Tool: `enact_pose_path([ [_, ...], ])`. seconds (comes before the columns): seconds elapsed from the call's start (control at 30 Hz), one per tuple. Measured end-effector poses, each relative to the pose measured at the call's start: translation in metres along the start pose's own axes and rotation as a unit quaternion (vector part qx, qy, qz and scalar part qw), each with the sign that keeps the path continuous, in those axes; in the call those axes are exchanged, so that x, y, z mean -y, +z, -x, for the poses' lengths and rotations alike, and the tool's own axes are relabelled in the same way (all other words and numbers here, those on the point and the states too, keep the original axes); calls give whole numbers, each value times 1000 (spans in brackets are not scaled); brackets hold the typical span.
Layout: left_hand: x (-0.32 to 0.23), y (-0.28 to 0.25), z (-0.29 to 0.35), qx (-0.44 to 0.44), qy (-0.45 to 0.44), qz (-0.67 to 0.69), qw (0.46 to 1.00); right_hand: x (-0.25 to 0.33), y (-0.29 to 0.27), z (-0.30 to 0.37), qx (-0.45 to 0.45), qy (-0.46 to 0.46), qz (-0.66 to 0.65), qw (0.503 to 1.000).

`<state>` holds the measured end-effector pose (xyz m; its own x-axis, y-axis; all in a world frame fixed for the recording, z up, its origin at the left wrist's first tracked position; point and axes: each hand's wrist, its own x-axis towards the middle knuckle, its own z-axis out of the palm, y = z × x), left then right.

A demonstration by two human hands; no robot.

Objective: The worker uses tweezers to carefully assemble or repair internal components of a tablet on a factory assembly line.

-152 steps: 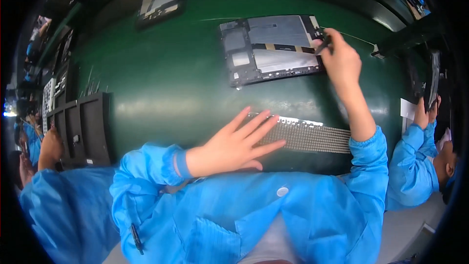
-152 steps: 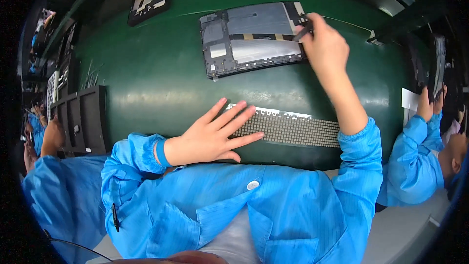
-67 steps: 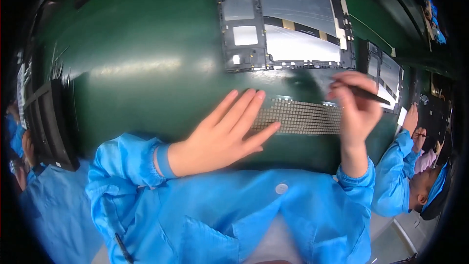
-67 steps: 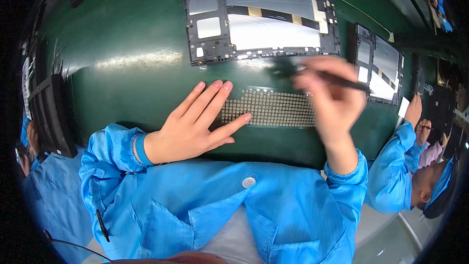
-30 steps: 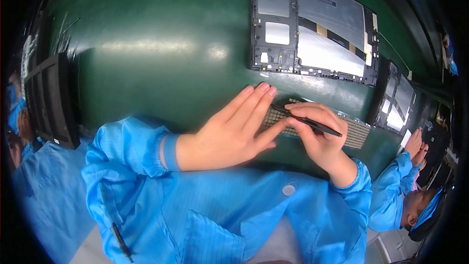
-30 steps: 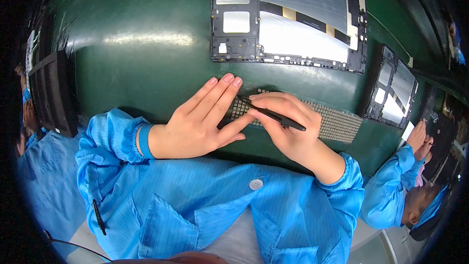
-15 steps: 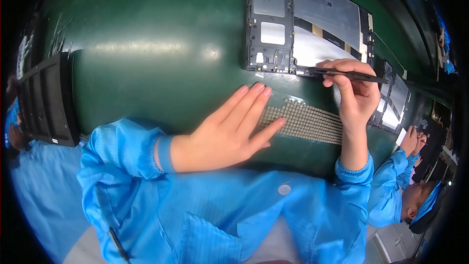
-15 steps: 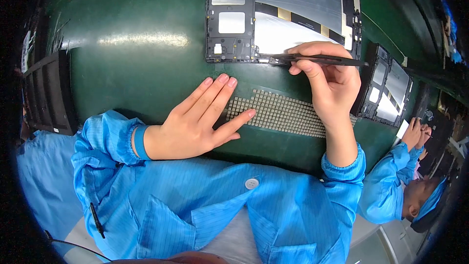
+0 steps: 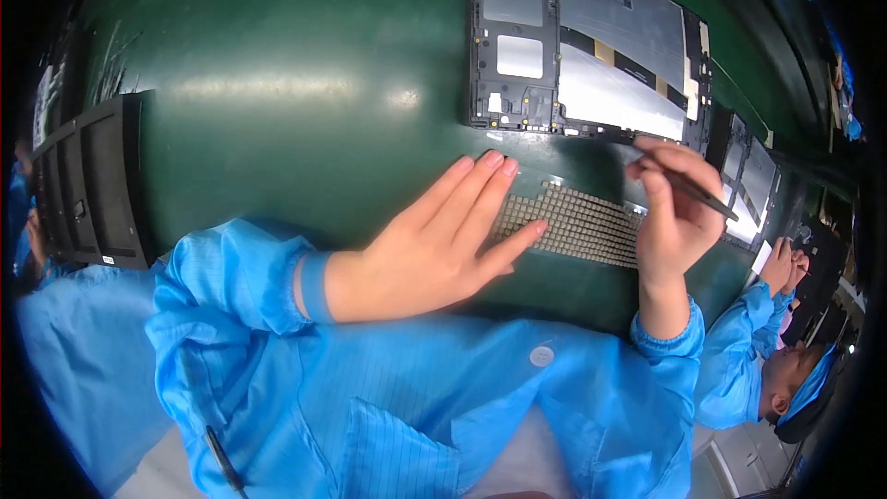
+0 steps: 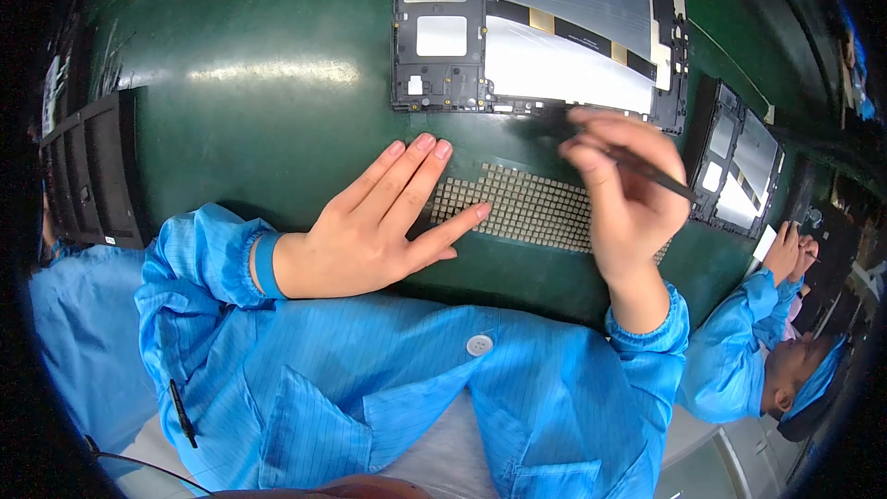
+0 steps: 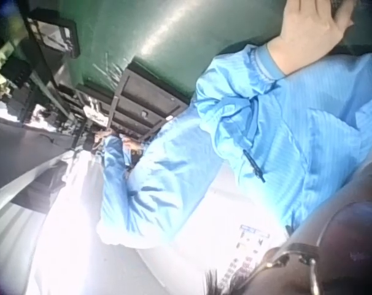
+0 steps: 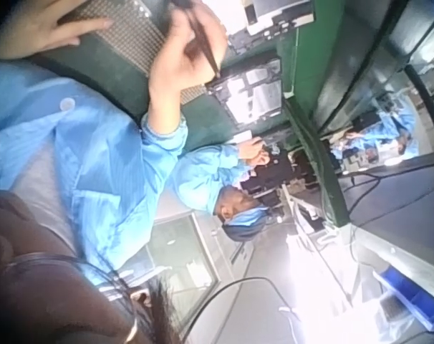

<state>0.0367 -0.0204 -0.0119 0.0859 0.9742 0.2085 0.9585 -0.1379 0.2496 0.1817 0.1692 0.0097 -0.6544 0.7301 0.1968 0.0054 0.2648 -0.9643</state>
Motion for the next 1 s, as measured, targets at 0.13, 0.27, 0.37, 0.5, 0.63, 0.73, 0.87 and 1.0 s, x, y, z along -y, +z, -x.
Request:
enact_pose_path([
  [0.13, 0, 0, -4, 9, -2, 5, 1000, -2, 16, 30, 176, 86, -12, 981],
  [0.27, -2, 0, -3, 6, -2, 0, 1000, -5, 21, 33, 140, 130, -98, 977],
  [0.37, -2, 1, -5, 3, -4, 0, 1000, -6, 22, 33, 113, 153, -105, 976],
  [0.5, -2, 0, -6, 6, -2, 2, 1000, -8, 19, 34, 126, 121, -20, 984],
  [0.63, -3, 0, -6, 10, -1, 2, 1000, -7, 16, 32, 164, -7, 65, 984],
  [0.73, -2, 1, -8, 13, -1, 6, 1000, -11, 10, 34, 134, 39, -22, 990],
  [0.87, -4, -1, -7, 13, -5, 1, 1000, -11, -11, 0, 79, -10, -90, 993],
  [1.0, -2, 0, -7, 9, 4, 2, 1000, -20, -22, -19, 57, -26, -55, 997],
])
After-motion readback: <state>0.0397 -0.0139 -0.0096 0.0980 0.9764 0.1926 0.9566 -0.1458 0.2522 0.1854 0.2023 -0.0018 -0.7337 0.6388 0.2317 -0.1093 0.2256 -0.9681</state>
